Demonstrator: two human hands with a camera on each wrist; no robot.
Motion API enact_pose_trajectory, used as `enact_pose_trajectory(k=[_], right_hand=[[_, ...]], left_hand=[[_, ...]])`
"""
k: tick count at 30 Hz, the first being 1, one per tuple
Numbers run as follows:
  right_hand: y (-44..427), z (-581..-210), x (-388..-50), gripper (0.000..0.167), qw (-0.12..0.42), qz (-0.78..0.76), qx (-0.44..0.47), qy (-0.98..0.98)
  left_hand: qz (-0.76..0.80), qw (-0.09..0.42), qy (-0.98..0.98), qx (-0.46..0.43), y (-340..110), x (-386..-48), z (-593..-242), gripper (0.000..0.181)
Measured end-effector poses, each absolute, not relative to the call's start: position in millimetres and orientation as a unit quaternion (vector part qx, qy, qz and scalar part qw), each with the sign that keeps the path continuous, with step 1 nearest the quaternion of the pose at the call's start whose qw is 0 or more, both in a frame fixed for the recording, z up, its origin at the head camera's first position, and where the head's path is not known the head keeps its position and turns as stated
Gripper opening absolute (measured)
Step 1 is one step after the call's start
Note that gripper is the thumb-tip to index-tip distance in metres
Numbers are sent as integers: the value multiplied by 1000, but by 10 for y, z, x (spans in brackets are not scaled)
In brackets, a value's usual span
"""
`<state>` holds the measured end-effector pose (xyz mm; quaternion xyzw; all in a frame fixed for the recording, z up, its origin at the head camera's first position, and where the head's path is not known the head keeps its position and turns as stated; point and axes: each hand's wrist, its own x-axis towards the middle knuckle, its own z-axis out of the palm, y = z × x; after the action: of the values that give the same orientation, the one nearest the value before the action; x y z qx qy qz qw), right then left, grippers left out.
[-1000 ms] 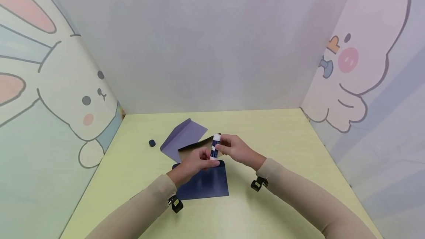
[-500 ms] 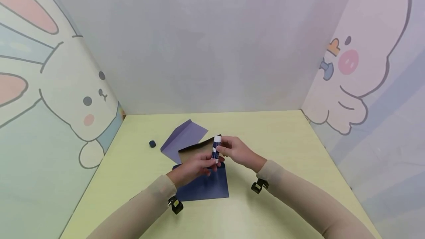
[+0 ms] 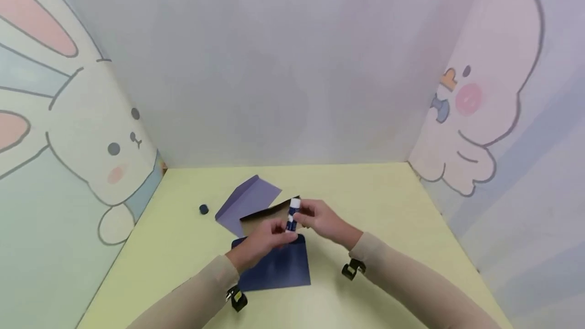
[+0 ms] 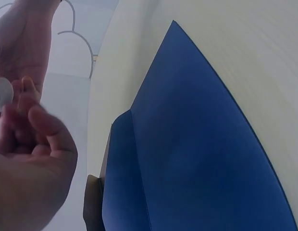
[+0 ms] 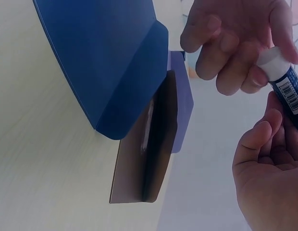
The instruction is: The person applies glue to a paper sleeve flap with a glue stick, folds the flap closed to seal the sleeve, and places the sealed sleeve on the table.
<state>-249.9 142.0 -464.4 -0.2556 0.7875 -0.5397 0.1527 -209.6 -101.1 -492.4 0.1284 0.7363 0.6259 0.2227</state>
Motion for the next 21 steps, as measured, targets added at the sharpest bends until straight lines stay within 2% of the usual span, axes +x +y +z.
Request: enact_pose_trajectory(k=[5,9,16,19,21], right_hand=[[1378,-4652,-2470,22,157,-536,-265,786],[1388,-4701,-2421,21,156,-542,-257,785],[1420,-4740,-2436,23,155,-540,-259,786],[1446,-4682,-2461,22,149,-542,-253,787],[1454,-4655,-2466,23,151,-545,-251,786]], left_hand=[[626,185,751,94,-971,-2070,-4935,35],[630,181,750,89,-942,-2024,-4975,36],[640,194,738,93,-947,-2020,-5017,32],[655,219,715,112,-964,-2069,-4985,31],[666,244,694,125,-986,-2090,-4974,38]])
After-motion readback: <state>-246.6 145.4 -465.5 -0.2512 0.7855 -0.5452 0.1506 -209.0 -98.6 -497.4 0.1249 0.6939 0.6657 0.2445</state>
